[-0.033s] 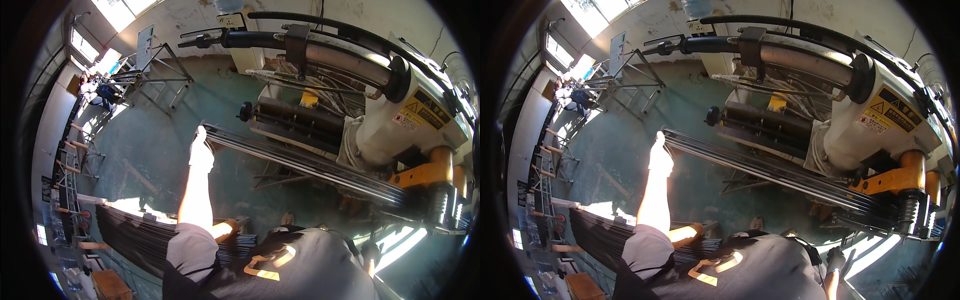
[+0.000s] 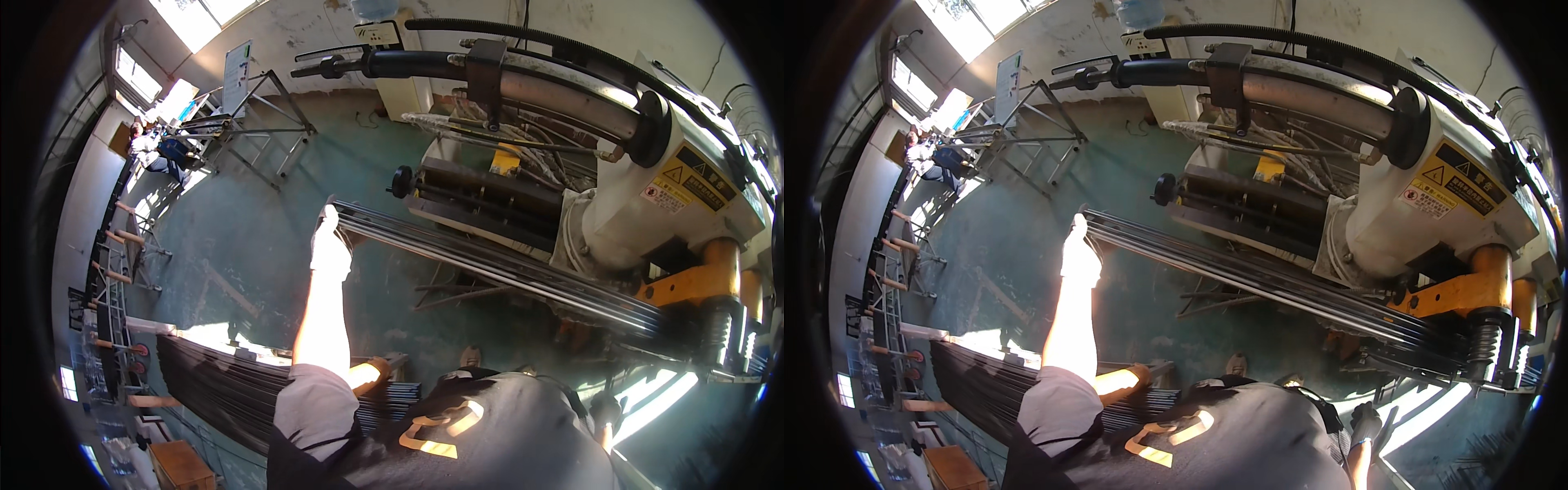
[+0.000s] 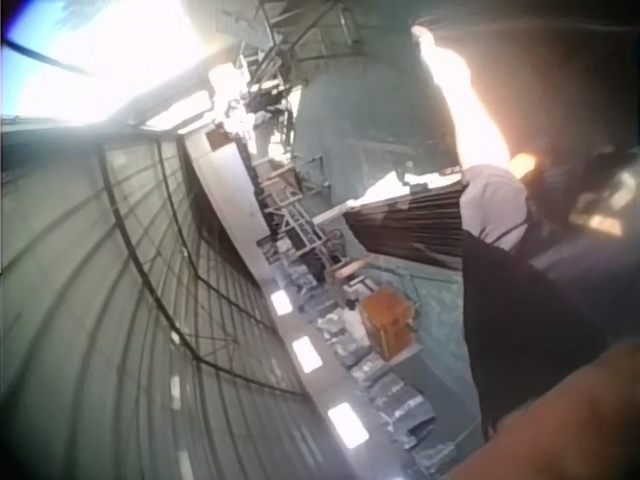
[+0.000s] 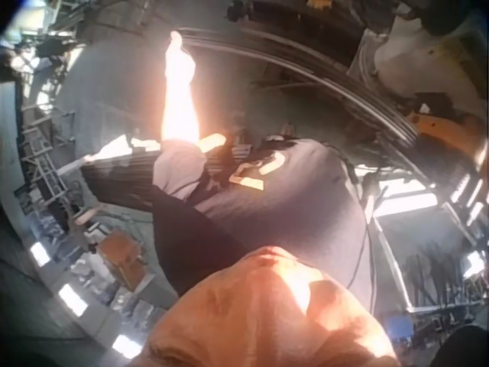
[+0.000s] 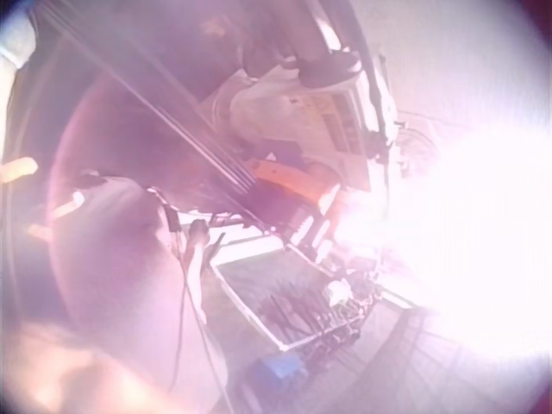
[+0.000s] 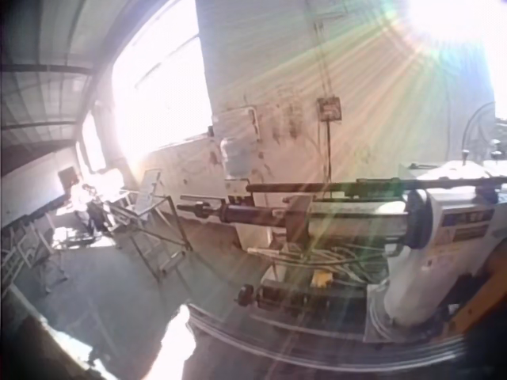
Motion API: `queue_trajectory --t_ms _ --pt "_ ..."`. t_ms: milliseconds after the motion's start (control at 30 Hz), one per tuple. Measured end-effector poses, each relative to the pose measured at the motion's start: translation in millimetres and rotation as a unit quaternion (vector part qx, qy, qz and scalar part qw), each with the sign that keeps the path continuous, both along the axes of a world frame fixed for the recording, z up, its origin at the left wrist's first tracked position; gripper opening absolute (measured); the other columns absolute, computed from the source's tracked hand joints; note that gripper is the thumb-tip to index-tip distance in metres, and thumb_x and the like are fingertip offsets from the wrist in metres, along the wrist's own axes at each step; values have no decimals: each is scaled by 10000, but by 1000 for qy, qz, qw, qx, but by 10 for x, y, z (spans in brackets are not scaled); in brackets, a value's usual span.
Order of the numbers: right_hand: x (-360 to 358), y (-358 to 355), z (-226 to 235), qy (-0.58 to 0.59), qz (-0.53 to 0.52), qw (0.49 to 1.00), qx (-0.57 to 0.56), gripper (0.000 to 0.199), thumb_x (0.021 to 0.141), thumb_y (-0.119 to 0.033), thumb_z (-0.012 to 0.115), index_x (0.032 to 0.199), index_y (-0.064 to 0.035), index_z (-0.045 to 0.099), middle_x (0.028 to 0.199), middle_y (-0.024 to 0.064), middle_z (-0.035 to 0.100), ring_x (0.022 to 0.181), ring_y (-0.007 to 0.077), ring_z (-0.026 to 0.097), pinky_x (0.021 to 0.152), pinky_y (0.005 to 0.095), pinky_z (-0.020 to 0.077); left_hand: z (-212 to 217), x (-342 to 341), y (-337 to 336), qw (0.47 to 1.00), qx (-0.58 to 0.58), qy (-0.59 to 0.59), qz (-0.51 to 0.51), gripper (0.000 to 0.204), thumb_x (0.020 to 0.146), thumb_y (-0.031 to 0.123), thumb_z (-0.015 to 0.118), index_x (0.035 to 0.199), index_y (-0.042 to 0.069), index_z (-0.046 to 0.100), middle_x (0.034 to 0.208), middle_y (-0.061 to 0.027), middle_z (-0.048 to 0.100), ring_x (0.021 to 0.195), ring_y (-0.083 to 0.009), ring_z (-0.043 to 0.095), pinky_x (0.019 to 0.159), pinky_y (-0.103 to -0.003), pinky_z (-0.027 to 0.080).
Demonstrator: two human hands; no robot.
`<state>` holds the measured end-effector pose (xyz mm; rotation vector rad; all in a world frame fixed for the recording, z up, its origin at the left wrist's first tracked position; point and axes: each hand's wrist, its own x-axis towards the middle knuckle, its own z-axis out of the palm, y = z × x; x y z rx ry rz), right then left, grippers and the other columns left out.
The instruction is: The person repeatedly picks up bundles of long metal rods from a floor rack and feeds them into a yellow and white industrial machine. The rods are inserted into the machine's rollers, and the person then returns to the rack to retrieve more rods, repeating the cycle.
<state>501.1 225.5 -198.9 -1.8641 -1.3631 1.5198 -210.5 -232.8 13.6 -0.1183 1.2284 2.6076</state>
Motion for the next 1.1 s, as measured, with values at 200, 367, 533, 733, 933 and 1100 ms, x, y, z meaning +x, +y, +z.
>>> queue_trajectory --t_ms 200,367,533,733,933,1100 --pt "-261 -194 384 -7 -10 999 52 407 1100 -379 681 862 -54 738 683 22 647 503 114 516 473 286 366 -110 -22 65 998 1 40 55 550 1108 247 692 1615 118 522 1305 -189 731 1150 -371 750 952 -618 669" --pt "227 -169 -110 15 -60 998 -11 383 1099 -371 683 868 -70 743 688 34 661 488 125 516 462 288 366 42 -10 58 998 -30 50 5 558 1092 250 712 1605 104 545 1284 -178 730 1159 -380 743 970 -634 658" --pt "518 -158 -282 30 -27 999 -29 324 1078 -315 686 936 -33 754 777 74 743 581 165 637 534 313 465 42 103 37 996 -79 17 -37 383 1113 337 691 1384 71 637 1322 -215 715 1191 -428 726 1044 -656 616" --pt "206 -62 -20 -101 33 993 -47 317 1071 -330 740 1023 -25 810 839 55 773 635 126 621 580 297 448 -42 -67 -107 978 -185 -8 -94 657 1124 650 537 1474 102 634 1416 -118 713 1274 -329 703 1064 -557 597" --pt "48 390 -72 11 72 996 -52 330 1076 -347 733 981 -35 783 828 27 737 677 124 598 619 287 443 -688 -471 -1015 963 4 64 -261 622 1121 674 530 1544 230 631 1456 31 696 1103 -115 678 930 -317 557" --pt "281 936 -32 -104 142 984 -26 369 1052 -377 744 1027 -16 813 846 32 775 689 118 632 634 300 488 -762 1073 560 984 -74 -140 83 776 1156 613 464 1703 71 366 1652 -196 547 1472 -409 565 1260 -561 452"
